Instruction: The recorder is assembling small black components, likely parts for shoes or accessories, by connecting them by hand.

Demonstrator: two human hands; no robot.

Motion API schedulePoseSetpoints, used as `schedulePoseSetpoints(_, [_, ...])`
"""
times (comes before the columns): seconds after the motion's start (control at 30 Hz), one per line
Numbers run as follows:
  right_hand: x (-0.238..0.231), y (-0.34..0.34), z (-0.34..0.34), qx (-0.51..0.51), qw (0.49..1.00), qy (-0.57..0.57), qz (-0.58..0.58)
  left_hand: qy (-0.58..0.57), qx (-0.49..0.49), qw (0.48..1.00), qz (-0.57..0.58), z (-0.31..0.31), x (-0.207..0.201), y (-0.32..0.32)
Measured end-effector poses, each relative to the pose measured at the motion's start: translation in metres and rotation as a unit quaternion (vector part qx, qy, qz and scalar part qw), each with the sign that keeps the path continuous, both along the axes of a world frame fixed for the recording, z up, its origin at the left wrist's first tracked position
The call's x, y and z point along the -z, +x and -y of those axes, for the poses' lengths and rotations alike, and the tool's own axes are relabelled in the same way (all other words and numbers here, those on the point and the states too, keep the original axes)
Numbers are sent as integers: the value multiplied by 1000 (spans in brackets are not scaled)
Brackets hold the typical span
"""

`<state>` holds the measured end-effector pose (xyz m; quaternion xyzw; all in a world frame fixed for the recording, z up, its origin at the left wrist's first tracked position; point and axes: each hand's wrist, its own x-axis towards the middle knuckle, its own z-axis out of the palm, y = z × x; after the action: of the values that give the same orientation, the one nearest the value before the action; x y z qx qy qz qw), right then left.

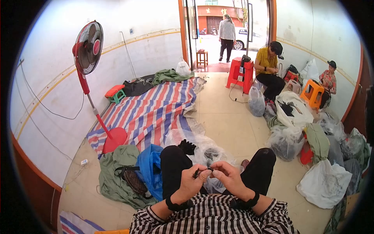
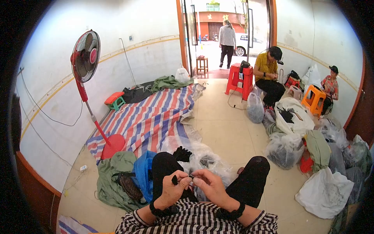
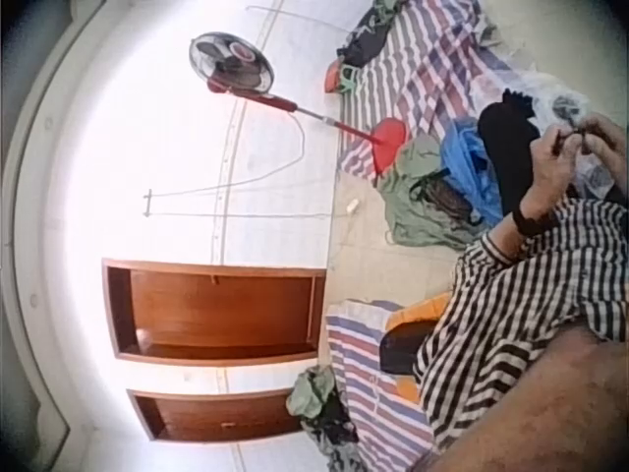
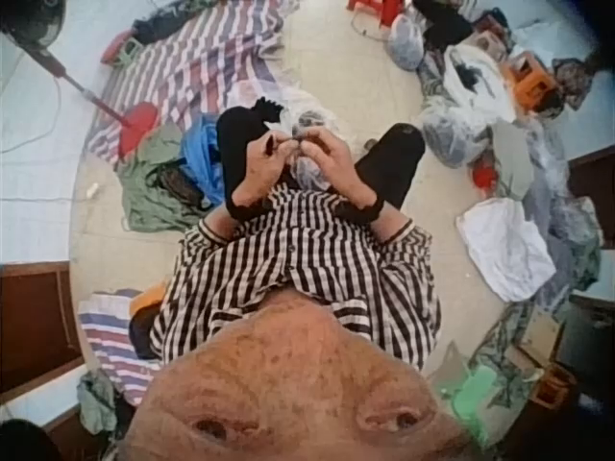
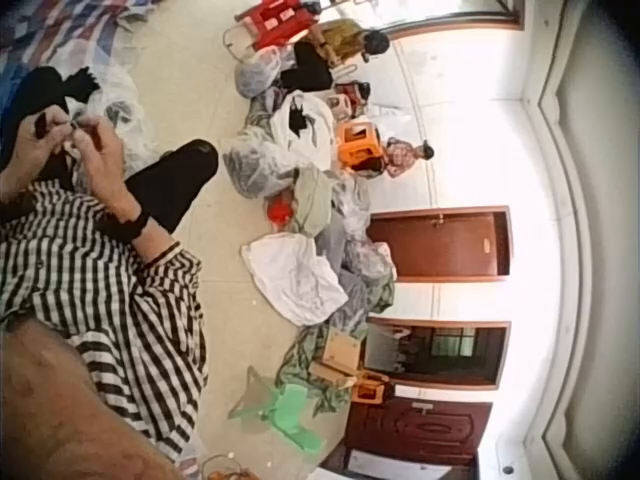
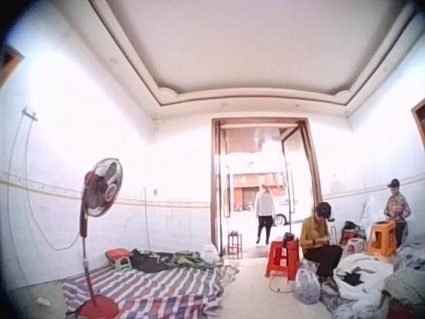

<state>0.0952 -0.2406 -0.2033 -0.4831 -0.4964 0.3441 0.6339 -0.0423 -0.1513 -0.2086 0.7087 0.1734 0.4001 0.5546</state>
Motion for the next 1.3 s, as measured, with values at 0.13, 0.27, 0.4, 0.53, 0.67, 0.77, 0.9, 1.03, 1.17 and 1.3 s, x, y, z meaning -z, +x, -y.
schedulePoseSetpoints(0.13, [-3,5,-4,-42,996,-46,-63,-44,5,999,3,-5,6,-1])
schedulePoseSetpoints(0.27, [-18,7,0,-70,994,-63,-47,-125,52,991,0,-9,-14,-4])
schedulePoseSetpoints(0.4, [-27,7,-8,-100,990,-21,-94,-170,98,978,68,-16,-12,-3])
schedulePoseSetpoints(0.53, [-26,7,-11,-92,993,-19,-77,-137,106,982,71,-20,-8,-3])
schedulePoseSetpoints(0.67, [-28,0,-5,-68,996,-15,-48,-80,77,989,98,-14,-1,-5])
schedulePoseSetpoints(0.77, [-23,-2,-4,-30,997,35,54,68,57,992,91,-17,-3,-5])
schedulePoseSetpoints(0.9, [-25,-3,-5,1,993,77,95,143,48,984,98,-15,-12,-9])
schedulePoseSetpoints(1.03, [-30,-3,-4,36,963,129,234,166,49,981,87,-16,-12,-11])
schedulePoseSetpoints(1.17, [-31,-6,-4,52,954,148,254,158,38,983,84,-13,-14,-11])
schedulePoseSetpoints(1.3, [-30,-5,-6,22,968,133,212,145,32,985,87,-15,-8,-10])
